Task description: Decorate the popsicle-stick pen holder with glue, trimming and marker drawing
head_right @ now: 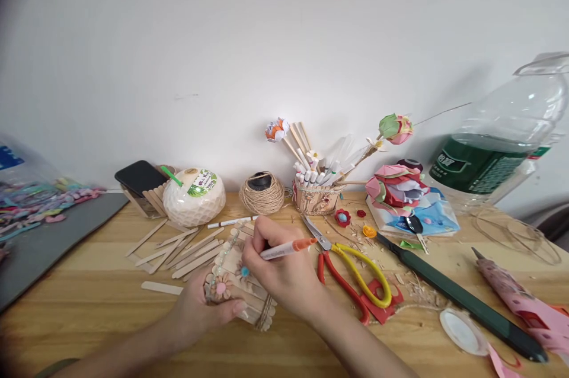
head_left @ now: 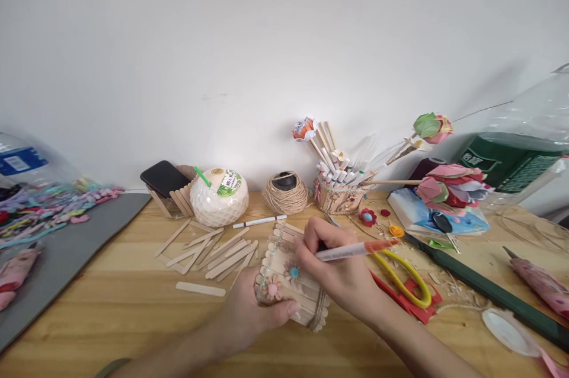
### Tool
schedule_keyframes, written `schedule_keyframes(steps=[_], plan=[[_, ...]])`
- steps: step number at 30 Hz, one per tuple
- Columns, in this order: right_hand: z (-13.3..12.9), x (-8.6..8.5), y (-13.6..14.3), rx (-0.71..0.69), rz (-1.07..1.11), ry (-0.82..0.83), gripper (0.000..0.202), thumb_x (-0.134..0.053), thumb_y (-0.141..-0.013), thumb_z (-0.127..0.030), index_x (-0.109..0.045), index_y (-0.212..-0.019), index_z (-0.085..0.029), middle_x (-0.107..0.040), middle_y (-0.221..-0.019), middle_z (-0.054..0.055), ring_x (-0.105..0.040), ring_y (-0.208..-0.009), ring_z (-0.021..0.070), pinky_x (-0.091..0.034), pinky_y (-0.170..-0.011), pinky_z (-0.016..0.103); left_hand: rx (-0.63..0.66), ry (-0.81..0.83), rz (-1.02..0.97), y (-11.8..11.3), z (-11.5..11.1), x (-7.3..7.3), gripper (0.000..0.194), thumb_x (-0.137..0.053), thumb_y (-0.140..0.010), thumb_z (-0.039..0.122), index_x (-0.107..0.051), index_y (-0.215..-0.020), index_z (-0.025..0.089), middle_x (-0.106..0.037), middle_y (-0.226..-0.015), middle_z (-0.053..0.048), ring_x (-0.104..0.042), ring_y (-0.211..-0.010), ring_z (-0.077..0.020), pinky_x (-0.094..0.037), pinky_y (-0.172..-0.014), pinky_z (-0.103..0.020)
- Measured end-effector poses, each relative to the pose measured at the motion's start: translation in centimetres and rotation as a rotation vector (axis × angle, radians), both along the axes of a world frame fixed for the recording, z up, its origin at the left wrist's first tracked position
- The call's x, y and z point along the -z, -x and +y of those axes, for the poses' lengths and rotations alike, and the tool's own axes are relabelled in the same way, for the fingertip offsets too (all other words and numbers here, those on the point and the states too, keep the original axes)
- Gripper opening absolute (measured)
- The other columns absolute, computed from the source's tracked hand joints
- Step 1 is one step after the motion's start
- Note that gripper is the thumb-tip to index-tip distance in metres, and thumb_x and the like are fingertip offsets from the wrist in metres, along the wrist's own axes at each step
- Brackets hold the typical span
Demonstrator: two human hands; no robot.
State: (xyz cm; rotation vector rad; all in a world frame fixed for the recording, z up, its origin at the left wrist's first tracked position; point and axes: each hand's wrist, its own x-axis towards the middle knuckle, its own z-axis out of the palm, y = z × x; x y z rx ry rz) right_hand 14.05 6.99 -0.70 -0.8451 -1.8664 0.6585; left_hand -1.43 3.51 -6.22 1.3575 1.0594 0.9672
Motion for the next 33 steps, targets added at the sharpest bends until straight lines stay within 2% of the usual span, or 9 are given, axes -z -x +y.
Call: schedule_keyframes(steps=[9, 20, 23, 27, 33], plan=[[-0.09, -0.06, 0.11, 0.014, -0.024, -0.029, 0.031, -0.047, -0.079, -0.014, -0.027, -0.057, -0.023, -0.033, -0.049, -0.008, -0.029, -0.043, 0.0073, -0.025, -0.041, 0.020, 0.004, 0.004, -0.030, 0.00, 0.02, -0.12, 0.022, -0.068, -0.062, 0.028, -0.049, -0.066, 0.018, -0.041, -0.057, 0.006, -0.035, -0.053, -0.0094, -0.039, -0.053, -0.021], [0.03, -0.04, 0.14, 0.012, -0.020, -0.045, 0.031, -0.047, -0.078, -0.012, -0.027, -0.057, -0.022, -0.031, -0.050, -0.008, -0.028, -0.044, 0.0066, -0.024, -0.041, 0.019, 0.023, 0.001, -0.051, 0.07, -0.08, -0.17, 0.020, -0.068, -0.063, 0.028, -0.054, -0.072, 0.016, -0.047, -0.061, 0.004, -0.040, -0.056, -0.0107, -0.042, -0.056, -0.022], [-0.04, -0.04, 0.12, 0.013, -0.023, -0.038, 0.030, -0.047, -0.077, -0.011, -0.027, -0.057, -0.022, -0.031, -0.050, -0.008, -0.028, -0.044, 0.0067, -0.025, -0.042, 0.019, -0.003, -0.005, -0.026, 0.19, -0.13, 0.05, 0.020, -0.070, -0.063, 0.028, -0.054, -0.070, 0.016, -0.046, -0.059, 0.004, -0.040, -0.055, -0.0107, -0.042, -0.055, -0.022], [0.03, 0.04, 0.12, -0.013, -0.024, -0.029, 0.030, -0.047, -0.074, -0.009, -0.026, -0.056, -0.022, -0.031, -0.049, -0.008, -0.028, -0.043, 0.0068, -0.024, -0.041, 0.018, -0.023, -0.021, -0.017, 0.18, -0.15, 0.10, 0.021, -0.071, -0.062, 0.027, -0.057, -0.073, 0.016, -0.053, -0.064, 0.002, -0.046, -0.060, -0.0128, -0.045, -0.058, -0.023], [0.10, 0.19, 0.07, -0.013, -0.002, -0.019, 0.029, -0.047, -0.073, -0.008, -0.027, -0.057, -0.022, -0.031, -0.049, -0.008, -0.028, -0.044, 0.0066, -0.024, -0.041, 0.018, -0.010, -0.020, -0.025, 0.09, -0.04, 0.11, 0.020, -0.070, -0.063, 0.027, -0.053, -0.067, 0.017, -0.046, -0.057, 0.005, -0.039, -0.053, -0.0099, -0.041, -0.052, -0.021]])
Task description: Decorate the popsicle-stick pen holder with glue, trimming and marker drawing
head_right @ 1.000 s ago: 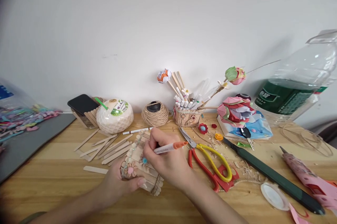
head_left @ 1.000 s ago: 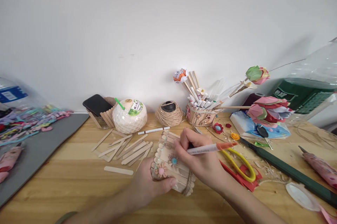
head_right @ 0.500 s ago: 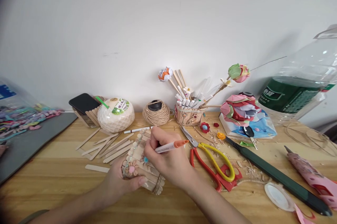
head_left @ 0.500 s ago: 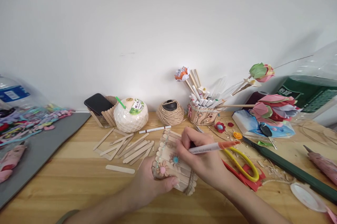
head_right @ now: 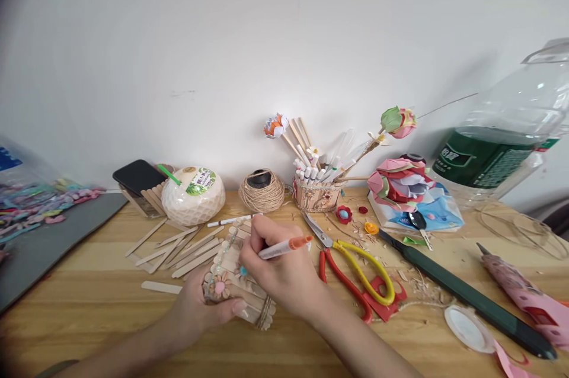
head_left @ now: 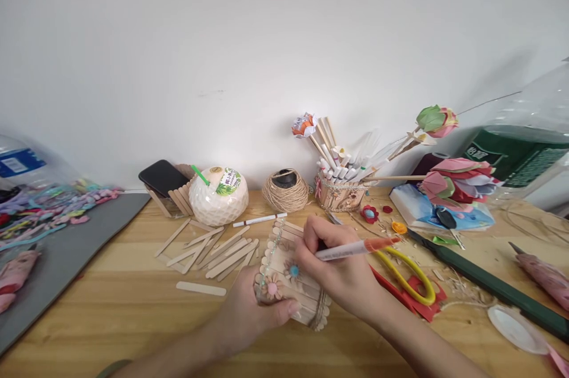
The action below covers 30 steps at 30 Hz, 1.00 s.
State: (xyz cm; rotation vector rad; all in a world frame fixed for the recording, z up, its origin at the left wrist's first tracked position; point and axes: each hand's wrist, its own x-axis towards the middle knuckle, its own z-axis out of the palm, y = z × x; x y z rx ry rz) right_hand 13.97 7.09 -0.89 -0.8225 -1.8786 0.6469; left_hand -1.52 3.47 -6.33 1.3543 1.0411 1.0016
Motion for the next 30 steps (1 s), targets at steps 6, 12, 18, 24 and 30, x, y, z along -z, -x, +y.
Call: schedule_keyframes(steps=[6, 12, 18, 24, 30], plan=[[0.04, -0.11, 0.02, -0.010, -0.021, 0.014, 0.028, -0.046, -0.071, -0.009, -0.026, -0.056, -0.022, -0.031, -0.049, -0.008, -0.028, -0.043, 0.0069, -0.024, -0.041, 0.019, 0.010, 0.009, -0.002, 0.05, 0.00, 0.21, 0.021, -0.070, -0.064, 0.029, -0.056, -0.072, 0.016, -0.051, -0.062, 0.003, -0.043, -0.057, -0.0112, -0.043, -0.056, -0.022], [-0.18, -0.28, 0.04, 0.027, -0.020, 0.022, 0.028, -0.045, -0.072, -0.010, -0.027, -0.055, -0.022, -0.031, -0.048, -0.008, -0.028, -0.043, 0.0070, -0.023, -0.041, 0.019, 0.002, 0.013, 0.002, 0.22, -0.07, 0.22, 0.023, -0.071, -0.064, 0.031, -0.055, -0.071, 0.016, -0.049, -0.061, 0.004, -0.042, -0.056, -0.0109, -0.042, -0.055, -0.022], [-0.19, -0.19, 0.09, -0.003, -0.033, 0.028, 0.028, -0.046, -0.071, -0.009, -0.027, -0.055, -0.022, -0.030, -0.048, -0.008, -0.027, -0.043, 0.0067, -0.022, -0.041, 0.019, 0.008, 0.038, -0.002, 0.31, -0.14, 0.42, 0.025, -0.073, -0.063, 0.032, -0.055, -0.071, 0.016, -0.051, -0.062, 0.003, -0.043, -0.057, -0.0112, -0.041, -0.055, -0.022], [-0.15, -0.12, 0.04, -0.022, -0.009, 0.060, 0.028, -0.047, -0.071, -0.010, -0.027, -0.055, -0.022, -0.030, -0.049, -0.008, -0.028, -0.044, 0.0069, -0.023, -0.041, 0.019, 0.018, 0.033, -0.008, 0.29, -0.05, 0.42, 0.023, -0.072, -0.064, 0.031, -0.058, -0.072, 0.016, -0.054, -0.062, 0.003, -0.046, -0.058, -0.0118, -0.044, -0.058, -0.023], [0.10, -0.55, 0.30, -0.006, 0.190, 0.187, 0.028, -0.050, -0.074, -0.017, -0.029, -0.055, -0.022, -0.032, -0.050, -0.008, -0.028, -0.046, 0.0075, -0.024, -0.042, 0.019, 0.008, 0.025, 0.001, 0.29, 0.11, 0.16, 0.026, -0.072, -0.064, 0.035, -0.063, -0.078, 0.015, -0.064, -0.070, -0.002, -0.057, -0.067, -0.0173, -0.049, -0.064, -0.027]])
